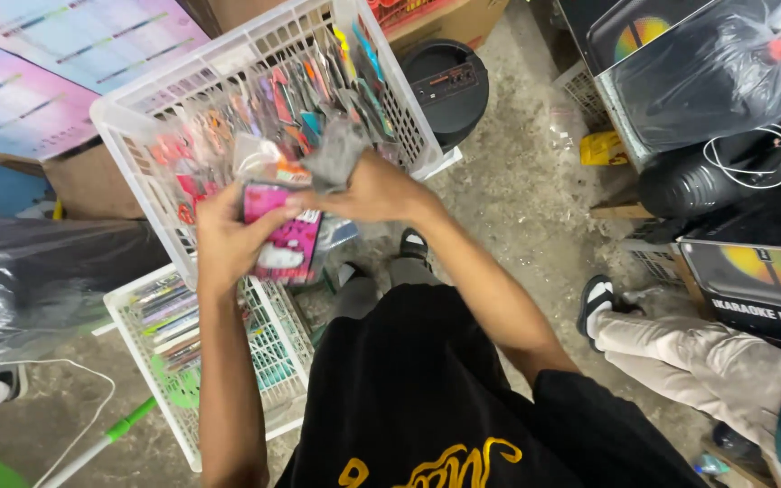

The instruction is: Sorting through baskets of various phone cases and cleaning them with a grey cloth.

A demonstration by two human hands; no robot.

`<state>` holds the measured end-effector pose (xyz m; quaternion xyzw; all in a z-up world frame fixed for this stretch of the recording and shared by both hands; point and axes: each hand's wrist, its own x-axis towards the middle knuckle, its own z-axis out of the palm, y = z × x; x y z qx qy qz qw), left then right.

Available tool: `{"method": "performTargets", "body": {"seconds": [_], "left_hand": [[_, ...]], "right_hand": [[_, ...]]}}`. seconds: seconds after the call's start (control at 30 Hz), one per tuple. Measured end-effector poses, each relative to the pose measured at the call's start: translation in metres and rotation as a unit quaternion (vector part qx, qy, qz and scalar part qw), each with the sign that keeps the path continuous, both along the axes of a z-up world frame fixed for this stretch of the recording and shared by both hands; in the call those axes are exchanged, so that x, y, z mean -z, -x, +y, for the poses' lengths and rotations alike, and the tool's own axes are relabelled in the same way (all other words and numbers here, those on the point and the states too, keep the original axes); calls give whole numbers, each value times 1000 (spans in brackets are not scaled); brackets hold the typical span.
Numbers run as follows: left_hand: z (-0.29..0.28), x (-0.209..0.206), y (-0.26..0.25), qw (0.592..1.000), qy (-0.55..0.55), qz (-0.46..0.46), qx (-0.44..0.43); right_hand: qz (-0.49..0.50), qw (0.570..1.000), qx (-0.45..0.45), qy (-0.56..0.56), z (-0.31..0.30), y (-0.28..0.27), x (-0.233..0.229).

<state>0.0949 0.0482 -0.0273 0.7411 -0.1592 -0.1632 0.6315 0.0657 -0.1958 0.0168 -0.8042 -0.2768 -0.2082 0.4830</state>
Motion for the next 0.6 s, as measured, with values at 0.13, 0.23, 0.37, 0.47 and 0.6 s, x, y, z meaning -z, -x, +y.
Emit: {"method": "performTargets", "body": {"seconds": [0.13, 0.23, 0.37, 0.47, 0.6], "left_hand": [[-38, -16, -11, 995, -29, -86, -45], [-54, -8, -20, 945, -124, -288, -93], [-81, 43, -33, 949, -162, -266, 52], [-112, 75, -42, 937, -175, -277, 122], [-152, 116, -52, 892, -383, -157, 183]], "right_hand": [[98, 989, 52, 93, -47, -1, -18], [173, 967, 185, -31, -70, 6, -47], [72, 945, 293, 129, -84, 6, -16], [75, 930, 307, 187, -81, 2, 15], [206, 891, 356, 191, -69, -2, 55]]}}
